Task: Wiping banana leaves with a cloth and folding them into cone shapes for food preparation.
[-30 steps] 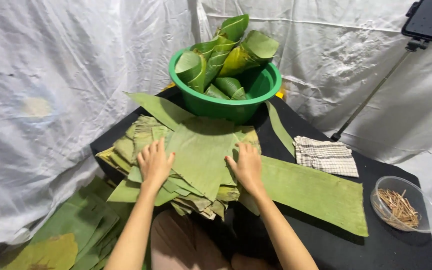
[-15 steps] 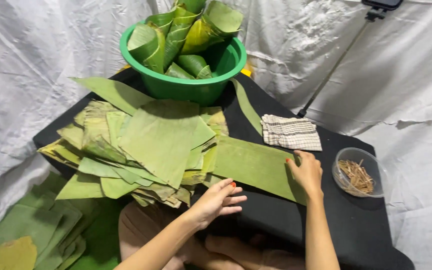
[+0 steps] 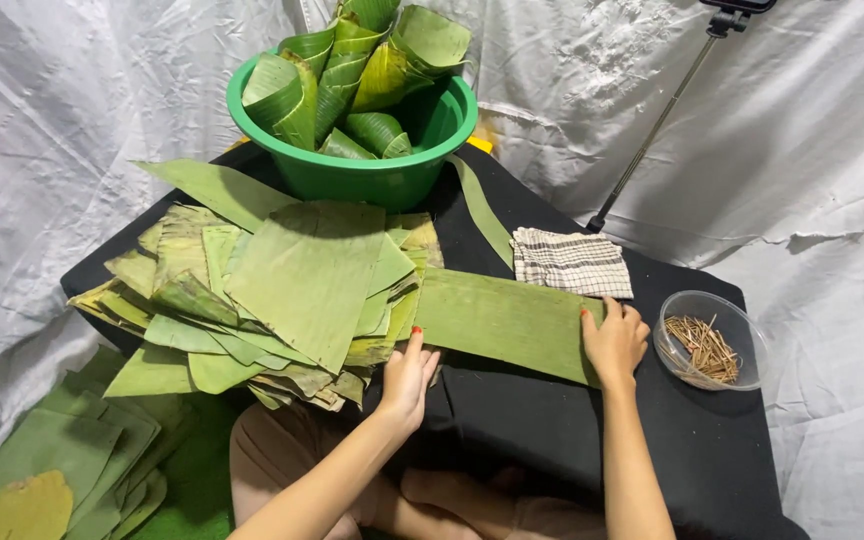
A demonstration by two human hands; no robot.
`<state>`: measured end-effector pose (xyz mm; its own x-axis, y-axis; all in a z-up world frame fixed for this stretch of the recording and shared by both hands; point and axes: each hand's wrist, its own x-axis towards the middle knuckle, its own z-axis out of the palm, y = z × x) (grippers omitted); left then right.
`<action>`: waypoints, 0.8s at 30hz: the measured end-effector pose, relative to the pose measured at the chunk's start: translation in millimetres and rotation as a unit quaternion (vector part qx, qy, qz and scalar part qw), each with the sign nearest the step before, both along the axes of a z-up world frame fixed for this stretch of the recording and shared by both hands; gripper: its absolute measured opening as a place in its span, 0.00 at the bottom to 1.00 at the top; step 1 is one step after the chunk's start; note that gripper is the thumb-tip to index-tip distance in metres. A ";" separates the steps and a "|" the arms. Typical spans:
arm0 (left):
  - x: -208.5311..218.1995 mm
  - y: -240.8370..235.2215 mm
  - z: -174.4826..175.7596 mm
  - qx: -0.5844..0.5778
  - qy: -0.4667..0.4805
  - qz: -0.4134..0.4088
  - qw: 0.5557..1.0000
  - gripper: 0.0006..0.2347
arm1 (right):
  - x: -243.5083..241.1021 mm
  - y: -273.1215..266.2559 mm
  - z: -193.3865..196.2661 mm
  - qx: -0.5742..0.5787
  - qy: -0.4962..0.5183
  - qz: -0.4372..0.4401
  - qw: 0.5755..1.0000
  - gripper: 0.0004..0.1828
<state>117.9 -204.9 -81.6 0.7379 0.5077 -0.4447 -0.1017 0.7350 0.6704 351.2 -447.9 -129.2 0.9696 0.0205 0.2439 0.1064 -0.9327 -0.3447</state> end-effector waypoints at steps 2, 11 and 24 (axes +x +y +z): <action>5.7 -3.5 1.2 0.018 -0.005 0.018 1.000 0.33 | 2.0 -4.9 -11.5 -0.016 0.002 -0.014 1.000 0.30; 23.2 -17.2 -28.2 0.055 -0.013 0.018 0.998 0.24 | 37.6 -51.0 -40.7 0.091 0.120 -0.076 0.986 0.43; 7.4 -42.5 119.2 0.357 -0.096 -0.101 0.923 0.16 | -15.8 -29.2 4.7 0.108 0.104 -0.045 0.988 0.31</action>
